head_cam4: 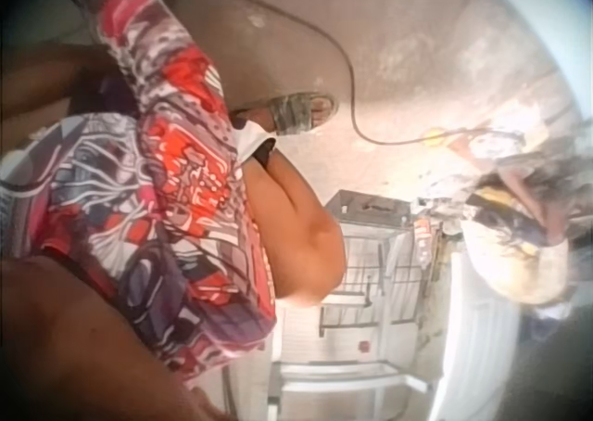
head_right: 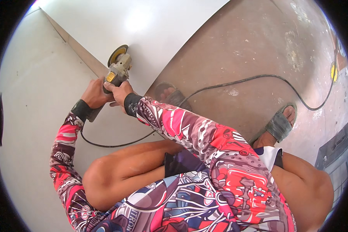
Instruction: The person cuts a large white board along a line using an angle grinder, separating a strip from the board before standing up.
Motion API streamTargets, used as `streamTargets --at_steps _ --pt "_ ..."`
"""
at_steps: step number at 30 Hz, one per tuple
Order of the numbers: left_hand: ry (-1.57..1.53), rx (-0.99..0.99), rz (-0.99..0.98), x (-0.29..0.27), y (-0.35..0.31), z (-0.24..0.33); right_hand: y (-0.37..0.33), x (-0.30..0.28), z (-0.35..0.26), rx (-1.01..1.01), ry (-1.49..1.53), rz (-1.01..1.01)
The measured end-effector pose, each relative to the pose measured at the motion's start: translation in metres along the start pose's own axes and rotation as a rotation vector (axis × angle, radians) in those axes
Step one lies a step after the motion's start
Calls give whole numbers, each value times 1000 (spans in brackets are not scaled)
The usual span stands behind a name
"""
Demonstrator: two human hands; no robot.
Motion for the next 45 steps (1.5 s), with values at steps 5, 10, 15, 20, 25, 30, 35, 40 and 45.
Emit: streamTargets --at_steps 5,10,15,20,25,30,35,40,45 --pt "14 0 -7 1 2 -4 1 1 0 13 11 9" --pt "3 34 15 -1 2 3 0 -1 -2 -7 -3 7" --pt "-40 -8 23 2 1 -2 -1 1 0 -11 -12 40" --pt "-1 3 27 2 4 -1 4 -2 2 -18 -13 51" --pt "-16 22 40 1 4 1 2 -2 -3 -18 -46 33" --pt "-38 64 99 2 2 0 -3 0 -9 -72 -88 75" --pt "-50 7 47 8 10 -7 -1 -5 -10 -65 -112 89" --pt "-20 -3 36 11 11 -17 -1 -1 -10 -67 -140 79" --pt "-37 -20 35 7 13 -11 3 -6 -9 -34 -110 86"
Point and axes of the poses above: each hand's wrist, its own y-axis towards the middle knuckle, its own x-axis out of the palm, z = x × y, the point moved 1 cm from there along y, towards the middle knuckle, and after that the axes turned 2 degrees about -x, right-handed, at the moved point
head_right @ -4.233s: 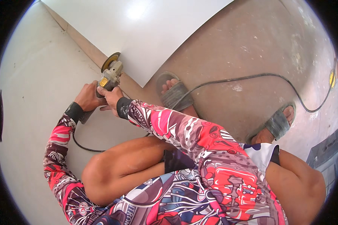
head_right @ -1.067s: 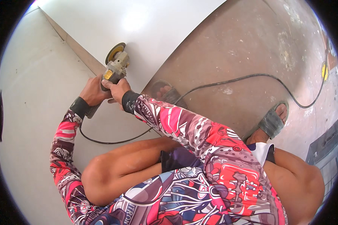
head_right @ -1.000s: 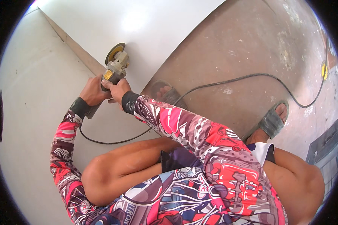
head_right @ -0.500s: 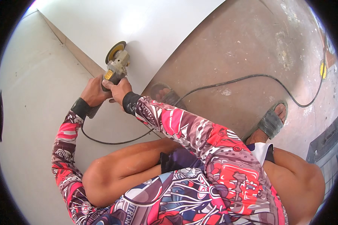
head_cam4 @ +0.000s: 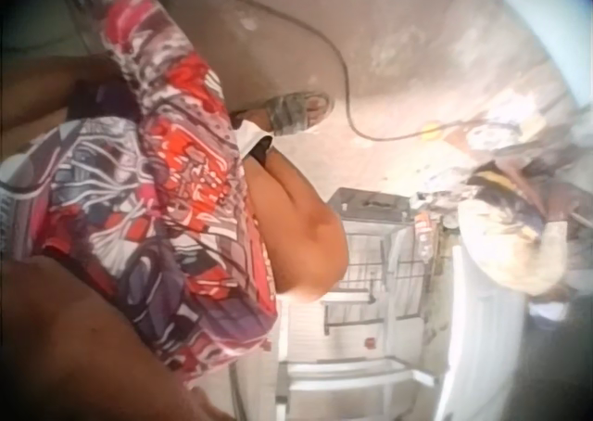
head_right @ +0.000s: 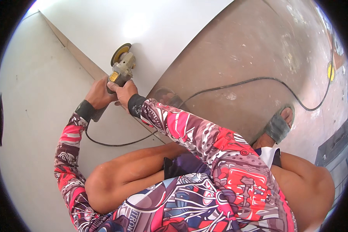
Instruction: The person cuts a large white board along a line using an angle grinder, separating a strip from the board before standing up.
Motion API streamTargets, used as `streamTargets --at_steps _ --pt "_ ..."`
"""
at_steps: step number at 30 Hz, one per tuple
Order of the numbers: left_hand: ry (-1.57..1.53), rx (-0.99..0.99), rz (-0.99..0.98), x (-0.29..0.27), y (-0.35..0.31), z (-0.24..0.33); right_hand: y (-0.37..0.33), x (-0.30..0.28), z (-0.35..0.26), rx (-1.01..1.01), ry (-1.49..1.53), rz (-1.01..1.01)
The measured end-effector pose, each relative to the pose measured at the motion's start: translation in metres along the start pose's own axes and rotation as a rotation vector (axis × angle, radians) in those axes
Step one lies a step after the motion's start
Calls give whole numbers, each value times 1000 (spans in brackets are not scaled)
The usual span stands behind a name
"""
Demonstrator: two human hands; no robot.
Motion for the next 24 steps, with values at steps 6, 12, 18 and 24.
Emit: streamTargets --at_steps 6,12,18,24 --pt "7 30 34 0 -1 -3 -1 1 0 -21 -7 -9" --pt "0 34 42 2 -1 1 -2 0 -3 -39 -39 -3" --pt "-18 25 49 -5 -2 0 -8 6 -11 -73 -73 16" --pt "-24 23 61 -4 2 -4 1 5 -9 -80 -107 29"
Point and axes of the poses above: each hand's wrist, its own y-axis towards the middle knuckle, its own x-axis out of the palm, z = x × y, the point moved 1 cm from there along y, towards the middle knuckle, and after that the axes turned 2 degrees about -x, right-handed, at the moved point
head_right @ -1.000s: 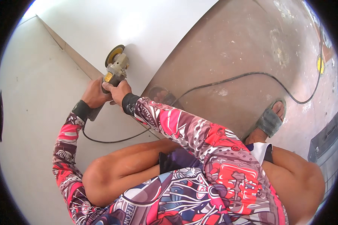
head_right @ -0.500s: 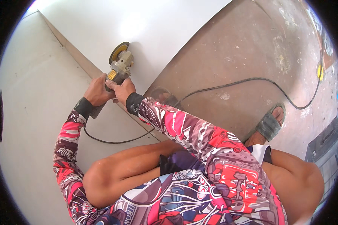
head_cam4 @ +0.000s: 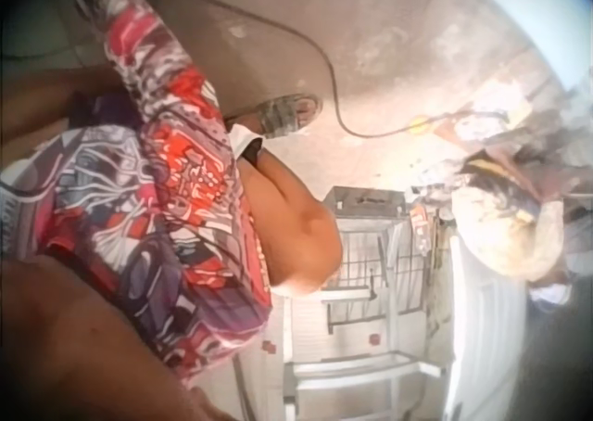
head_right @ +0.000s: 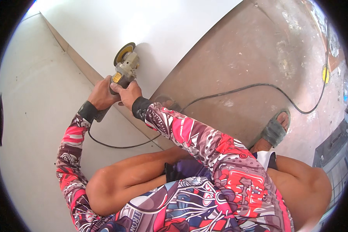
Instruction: The person cuts a large white board along a line using an angle grinder, separating a strip from the board before standing up.
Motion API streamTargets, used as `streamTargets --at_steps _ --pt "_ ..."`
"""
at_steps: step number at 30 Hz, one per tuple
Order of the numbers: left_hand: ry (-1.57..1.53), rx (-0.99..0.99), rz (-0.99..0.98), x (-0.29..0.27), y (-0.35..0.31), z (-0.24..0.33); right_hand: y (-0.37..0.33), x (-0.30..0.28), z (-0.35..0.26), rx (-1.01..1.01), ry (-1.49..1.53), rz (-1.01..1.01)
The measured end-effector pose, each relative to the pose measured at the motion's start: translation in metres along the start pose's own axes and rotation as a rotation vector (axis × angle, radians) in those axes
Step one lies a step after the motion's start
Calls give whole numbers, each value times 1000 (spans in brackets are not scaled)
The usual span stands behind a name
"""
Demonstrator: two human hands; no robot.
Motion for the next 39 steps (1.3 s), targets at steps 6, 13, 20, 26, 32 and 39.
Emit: streamTargets --at_steps 6,13,20,26,32,39 --pt "34 -6 4 0 -3 5 -2 -1 -2 24 -14 -2" --pt "-6 -20 10 -2 -1 1 1 1 -2 -11 -31 8" --pt "5 -3 16 -6 1 -4 5 7 -3 -29 -38 18" --pt "64 -16 66 -17 -10 -10 8 23 1 -67 -21 -13" --pt "-112 56 131 -6 -9 -9 13 16 7 -94 -94 -26" --pt "-9 9 74 -3 -6 4 -2 2 -13 5 -100 -6"
Point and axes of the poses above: each hand's wrist, its own y-axis towards the middle knuckle, its own x-axis out of the palm, z = x × y, the point moved 1 cm from there along y, towards the middle knuckle, and after that the axes turned 2 degrees about -x, right-handed, at the moved point
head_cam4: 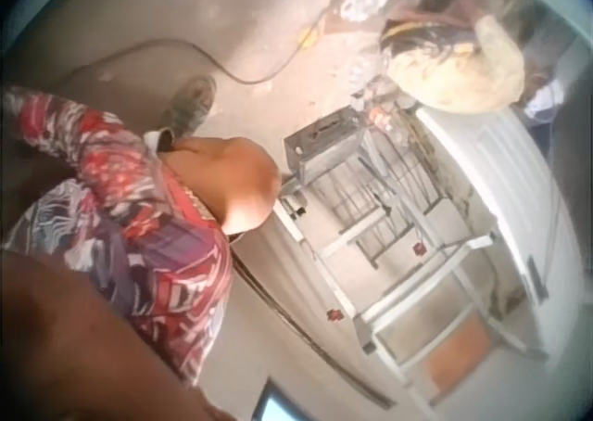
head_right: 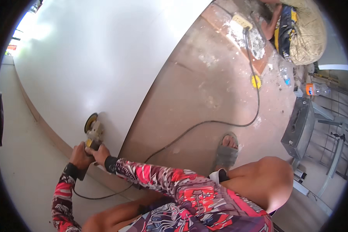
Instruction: The person cuts a large white board along a line using an angle grinder, separating a strip from the board before standing up.
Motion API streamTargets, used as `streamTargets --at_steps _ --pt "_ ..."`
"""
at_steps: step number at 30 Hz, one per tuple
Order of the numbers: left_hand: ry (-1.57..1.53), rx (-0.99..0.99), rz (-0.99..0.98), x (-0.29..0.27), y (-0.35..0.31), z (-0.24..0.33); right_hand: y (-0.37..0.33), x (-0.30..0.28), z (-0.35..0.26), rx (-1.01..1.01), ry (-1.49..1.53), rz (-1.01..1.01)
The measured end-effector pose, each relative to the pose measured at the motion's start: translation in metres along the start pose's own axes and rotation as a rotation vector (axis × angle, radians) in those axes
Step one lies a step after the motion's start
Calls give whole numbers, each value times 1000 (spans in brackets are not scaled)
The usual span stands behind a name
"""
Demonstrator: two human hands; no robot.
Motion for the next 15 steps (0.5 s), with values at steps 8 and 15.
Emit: streamTargets --at_steps 8,15 --pt "-44 107 13 -2 21 24 1 -22 -16 -51 54 58" --pt "-49 70 28 9 15 2 9 -15 0 -36 28 7"
Point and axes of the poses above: each hand's wrist, its own y-axis towards the middle knuckle, its own x-axis out of the palm, z = x × y, the point moved 1 cm from there along y, towards the middle knuckle, and after that the axes turned 2 degrees about -x, right-handed, at the moved point
